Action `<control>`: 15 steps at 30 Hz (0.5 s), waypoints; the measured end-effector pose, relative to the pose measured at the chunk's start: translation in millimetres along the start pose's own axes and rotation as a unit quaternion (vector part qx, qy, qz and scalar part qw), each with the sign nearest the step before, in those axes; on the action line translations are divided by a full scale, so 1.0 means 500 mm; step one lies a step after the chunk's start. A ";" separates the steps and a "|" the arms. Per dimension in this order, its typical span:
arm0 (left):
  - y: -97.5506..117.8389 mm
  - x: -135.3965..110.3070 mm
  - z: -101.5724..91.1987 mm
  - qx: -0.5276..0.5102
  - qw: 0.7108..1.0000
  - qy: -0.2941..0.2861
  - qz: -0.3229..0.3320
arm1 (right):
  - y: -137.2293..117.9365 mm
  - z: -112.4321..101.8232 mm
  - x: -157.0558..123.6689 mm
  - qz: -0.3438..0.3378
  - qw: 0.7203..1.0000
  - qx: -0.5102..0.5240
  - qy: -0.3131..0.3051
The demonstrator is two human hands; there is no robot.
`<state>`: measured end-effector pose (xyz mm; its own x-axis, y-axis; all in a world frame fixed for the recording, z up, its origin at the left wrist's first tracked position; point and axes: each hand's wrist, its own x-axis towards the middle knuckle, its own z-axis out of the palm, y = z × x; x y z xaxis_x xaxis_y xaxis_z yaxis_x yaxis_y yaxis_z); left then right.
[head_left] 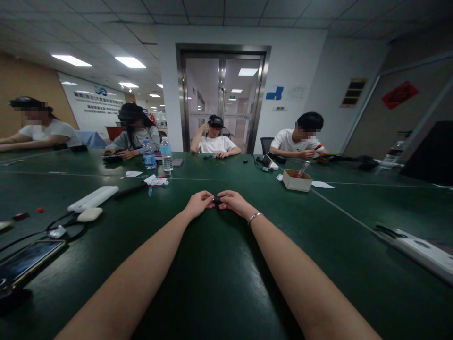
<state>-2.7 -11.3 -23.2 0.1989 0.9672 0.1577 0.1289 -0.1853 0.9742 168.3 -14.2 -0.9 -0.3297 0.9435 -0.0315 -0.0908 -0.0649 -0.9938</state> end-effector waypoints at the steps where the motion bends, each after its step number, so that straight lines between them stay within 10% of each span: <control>1: 0.002 -0.001 0.000 -0.001 1.000 0.000 -0.001 | -0.001 0.000 -0.001 -0.001 1.000 0.006 -0.002; 15: 0.012 -0.001 0.003 0.008 0.999 0.003 -0.031 | 0.003 -0.010 0.002 -0.003 0.999 0.052 -0.010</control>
<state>-0.4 -13.4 -17.6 0.1837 0.9780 0.0991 0.1564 -0.1286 0.9793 172.4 -11.6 -2.8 -0.3468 0.9377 -0.0224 -0.1900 -0.0936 -0.9773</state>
